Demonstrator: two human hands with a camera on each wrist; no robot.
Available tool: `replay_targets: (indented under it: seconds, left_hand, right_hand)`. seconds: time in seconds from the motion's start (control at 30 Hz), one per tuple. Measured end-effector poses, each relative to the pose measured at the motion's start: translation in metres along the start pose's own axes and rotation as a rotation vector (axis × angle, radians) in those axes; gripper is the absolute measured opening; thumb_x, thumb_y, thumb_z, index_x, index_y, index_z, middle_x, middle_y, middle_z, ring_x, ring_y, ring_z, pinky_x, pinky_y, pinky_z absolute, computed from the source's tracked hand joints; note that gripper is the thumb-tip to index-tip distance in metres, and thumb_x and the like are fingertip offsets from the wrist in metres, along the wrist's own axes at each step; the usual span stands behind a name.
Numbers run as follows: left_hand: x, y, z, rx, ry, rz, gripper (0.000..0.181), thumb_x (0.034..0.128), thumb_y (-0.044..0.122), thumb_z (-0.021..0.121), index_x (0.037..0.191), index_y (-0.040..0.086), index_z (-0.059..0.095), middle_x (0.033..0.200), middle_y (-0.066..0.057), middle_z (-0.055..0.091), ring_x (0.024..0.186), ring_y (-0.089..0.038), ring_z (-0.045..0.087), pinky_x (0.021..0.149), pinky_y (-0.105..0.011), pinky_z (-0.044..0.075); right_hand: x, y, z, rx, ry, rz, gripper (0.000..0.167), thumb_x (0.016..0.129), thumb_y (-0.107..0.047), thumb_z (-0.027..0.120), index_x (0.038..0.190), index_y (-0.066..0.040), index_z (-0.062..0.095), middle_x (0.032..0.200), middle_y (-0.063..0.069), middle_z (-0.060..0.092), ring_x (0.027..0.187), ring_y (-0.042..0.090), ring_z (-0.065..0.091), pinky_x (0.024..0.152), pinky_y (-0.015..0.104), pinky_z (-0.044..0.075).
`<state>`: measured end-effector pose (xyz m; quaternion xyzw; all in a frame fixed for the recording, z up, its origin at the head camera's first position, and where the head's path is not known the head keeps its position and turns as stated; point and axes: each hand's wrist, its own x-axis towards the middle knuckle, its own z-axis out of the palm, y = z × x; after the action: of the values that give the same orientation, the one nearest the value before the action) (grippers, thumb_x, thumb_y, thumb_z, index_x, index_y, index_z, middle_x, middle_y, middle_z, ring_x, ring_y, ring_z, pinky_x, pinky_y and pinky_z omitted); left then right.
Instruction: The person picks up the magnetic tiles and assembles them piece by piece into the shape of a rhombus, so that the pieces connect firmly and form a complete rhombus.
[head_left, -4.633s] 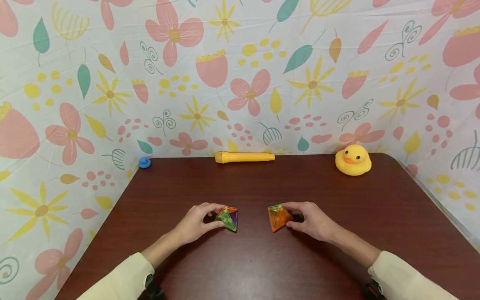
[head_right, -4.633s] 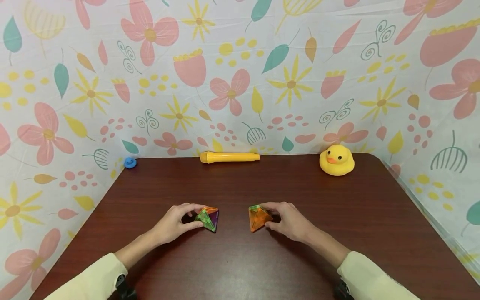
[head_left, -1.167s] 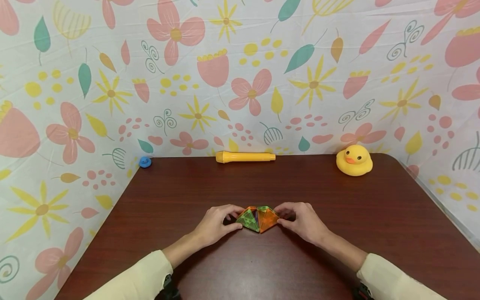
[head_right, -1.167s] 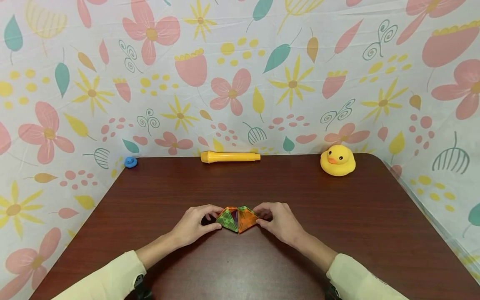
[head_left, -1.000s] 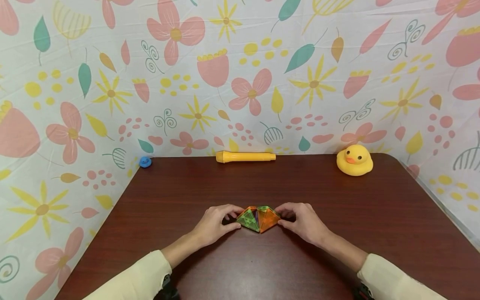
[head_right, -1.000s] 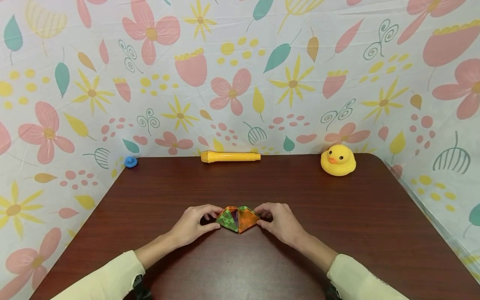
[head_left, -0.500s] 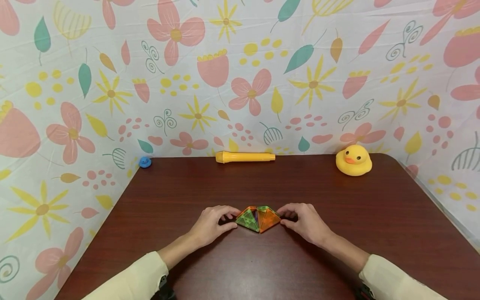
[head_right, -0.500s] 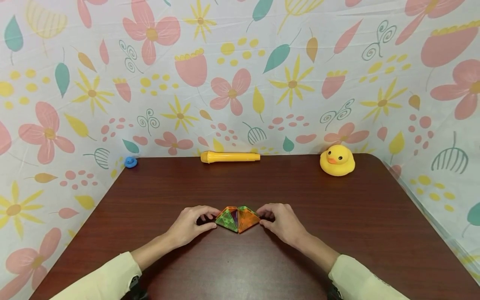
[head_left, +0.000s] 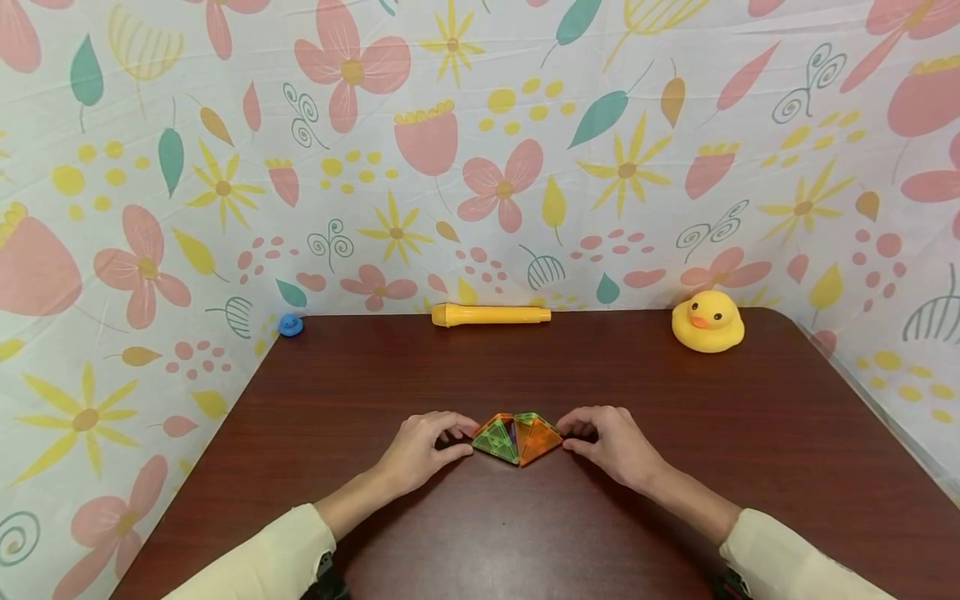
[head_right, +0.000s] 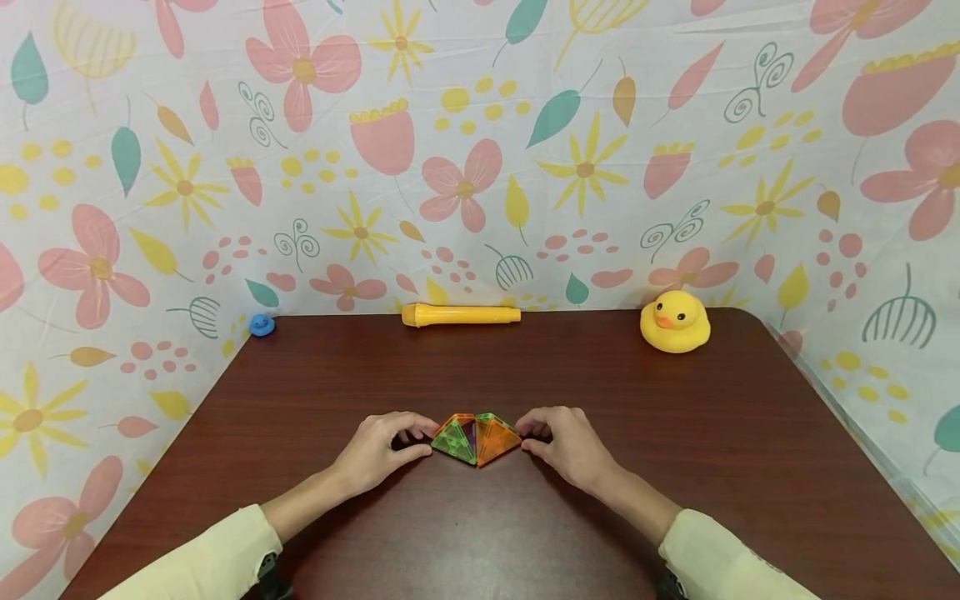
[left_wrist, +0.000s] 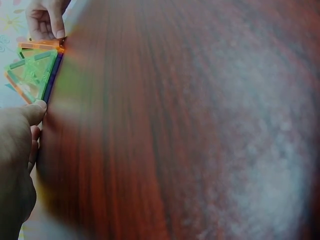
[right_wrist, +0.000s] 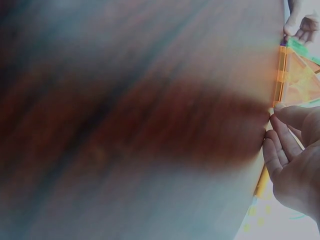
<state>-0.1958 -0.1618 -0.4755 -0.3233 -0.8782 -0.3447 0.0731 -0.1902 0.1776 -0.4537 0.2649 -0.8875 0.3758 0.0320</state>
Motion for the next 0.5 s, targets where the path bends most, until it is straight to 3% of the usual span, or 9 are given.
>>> replay_targets:
  seconds: [0.5]
  left_hand:
    - [-0.0002,-0.0004,0.0041,-0.001,0.015,-0.001,0.025,0.0932,0.017,0.085,0.117,0.021,0.078,0.109,0.010,0.076,0.090,-0.005,0.068,0.077,-0.025,0.058]
  right_hand:
    - [0.0015,0.0008,0.0048,-0.011,0.026,-0.005,0.023,0.086,0.003,0.086,0.098,-0.015,0.077,0.085,-0.009,0.069,0.076,0.007,0.063,0.069,0.024,0.058]
